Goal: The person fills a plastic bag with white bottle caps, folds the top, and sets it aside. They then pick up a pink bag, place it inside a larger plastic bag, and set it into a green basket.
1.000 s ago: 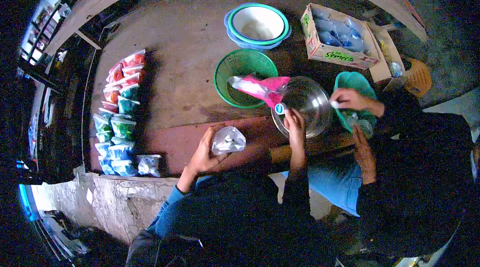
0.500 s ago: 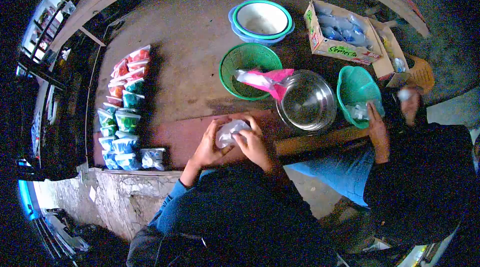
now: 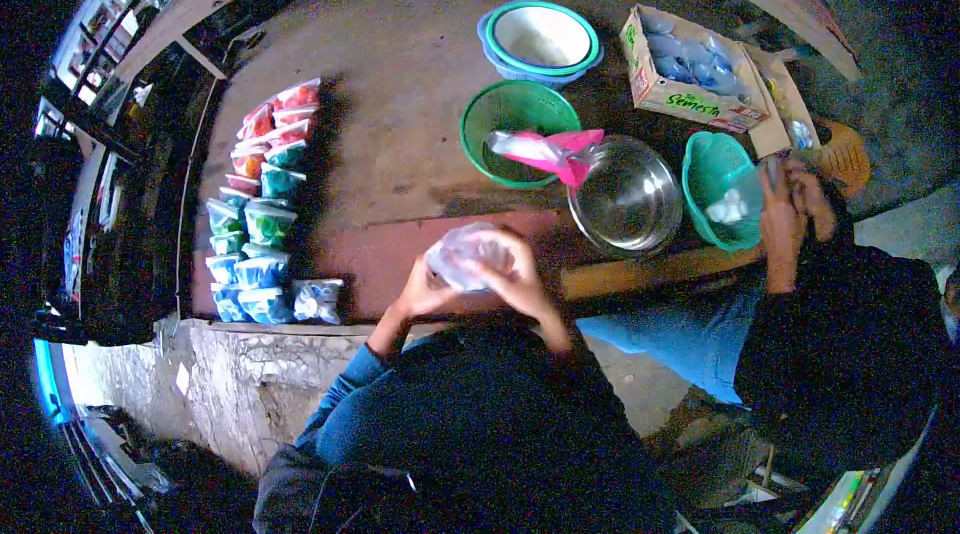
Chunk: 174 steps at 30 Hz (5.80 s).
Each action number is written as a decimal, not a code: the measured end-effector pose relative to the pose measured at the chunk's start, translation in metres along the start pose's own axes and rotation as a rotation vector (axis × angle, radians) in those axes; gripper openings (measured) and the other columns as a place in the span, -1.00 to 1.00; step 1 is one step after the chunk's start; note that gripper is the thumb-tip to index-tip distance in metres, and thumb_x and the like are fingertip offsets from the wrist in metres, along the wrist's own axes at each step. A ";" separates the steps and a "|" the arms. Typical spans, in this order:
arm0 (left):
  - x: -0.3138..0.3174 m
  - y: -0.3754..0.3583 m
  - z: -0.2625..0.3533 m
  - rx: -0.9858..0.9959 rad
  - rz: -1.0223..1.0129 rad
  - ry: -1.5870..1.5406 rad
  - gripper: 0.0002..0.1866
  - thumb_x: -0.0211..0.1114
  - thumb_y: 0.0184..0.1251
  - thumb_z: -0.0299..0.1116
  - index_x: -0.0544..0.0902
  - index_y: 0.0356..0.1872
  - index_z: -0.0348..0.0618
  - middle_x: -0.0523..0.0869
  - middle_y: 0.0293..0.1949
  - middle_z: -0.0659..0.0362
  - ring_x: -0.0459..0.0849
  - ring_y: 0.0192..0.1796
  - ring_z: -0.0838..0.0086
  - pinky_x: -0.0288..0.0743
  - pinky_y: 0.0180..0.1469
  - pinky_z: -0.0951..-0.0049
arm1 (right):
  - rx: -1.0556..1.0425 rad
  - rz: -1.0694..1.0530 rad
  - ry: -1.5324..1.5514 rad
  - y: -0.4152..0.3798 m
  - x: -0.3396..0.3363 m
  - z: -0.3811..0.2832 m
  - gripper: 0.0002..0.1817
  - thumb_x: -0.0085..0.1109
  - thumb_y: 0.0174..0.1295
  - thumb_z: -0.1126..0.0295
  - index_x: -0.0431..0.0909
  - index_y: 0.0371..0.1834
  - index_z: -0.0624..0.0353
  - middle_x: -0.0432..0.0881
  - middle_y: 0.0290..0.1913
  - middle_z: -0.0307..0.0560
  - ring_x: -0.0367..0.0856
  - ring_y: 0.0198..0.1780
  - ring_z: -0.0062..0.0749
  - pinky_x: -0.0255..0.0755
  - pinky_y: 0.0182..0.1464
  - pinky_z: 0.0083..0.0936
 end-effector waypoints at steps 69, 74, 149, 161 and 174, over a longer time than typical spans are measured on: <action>0.000 -0.109 0.093 0.053 -0.169 0.853 -0.70 0.01 0.13 -0.23 0.49 -0.22 -0.21 0.54 -0.34 -0.08 0.49 -0.26 0.08 0.35 -0.21 0.21 | -0.125 -0.086 -0.141 -0.041 -0.055 -0.095 -0.27 0.33 -0.28 0.47 0.18 0.05 0.29 0.35 0.00 0.01 0.38 -0.04 -0.44 0.28 -0.04 -0.48; 0.001 -0.116 0.098 -0.043 0.048 0.683 -0.68 0.06 0.10 -0.19 0.49 -0.28 -0.27 0.53 -0.36 -0.10 0.48 -0.25 0.04 0.36 -0.24 0.24 | 0.084 -0.181 -0.233 -0.043 -0.067 -0.076 -0.30 0.25 -0.23 0.57 0.19 0.09 0.27 0.51 -0.31 -0.17 0.46 -0.31 -0.58 0.35 -0.19 -0.59; -0.029 0.016 0.073 0.402 0.481 0.350 -0.86 -0.02 0.05 -0.46 0.47 -0.48 -0.32 0.53 -0.49 0.02 0.49 -0.44 0.31 0.35 -0.35 0.42 | 0.039 0.363 0.299 0.045 -0.076 0.046 -0.71 0.04 0.07 0.23 0.33 -0.26 0.20 0.48 -0.40 -0.09 0.48 -0.38 -0.46 0.37 -0.34 -0.51; -0.079 -0.043 0.021 0.209 0.869 0.165 -0.81 -0.02 0.09 -0.40 0.40 -0.58 -0.32 0.48 -0.55 0.09 0.44 -0.49 0.41 0.32 -0.42 0.47 | 0.662 0.458 0.695 0.063 -0.087 0.188 -0.59 -0.07 0.03 0.09 0.26 -0.19 0.17 0.38 -0.17 -0.06 0.51 -0.28 -0.29 0.48 -0.27 -0.41; -0.070 -0.010 0.085 0.343 0.742 0.387 -0.86 0.03 -0.17 -0.54 0.51 -0.50 -0.29 0.49 -0.50 0.07 0.46 -0.41 0.34 0.36 -0.31 0.44 | 0.619 0.182 0.824 0.198 -0.020 0.160 -0.68 -0.06 0.03 0.41 0.20 -0.17 0.36 0.41 -0.25 0.17 0.49 -0.23 -0.04 0.45 -0.13 -0.24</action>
Point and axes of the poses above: each hand's wrist, its own y-axis towards the middle knuckle, its own x-axis out of the palm, z = x × y, the point moved 6 cm from there along y, towards the middle knuckle
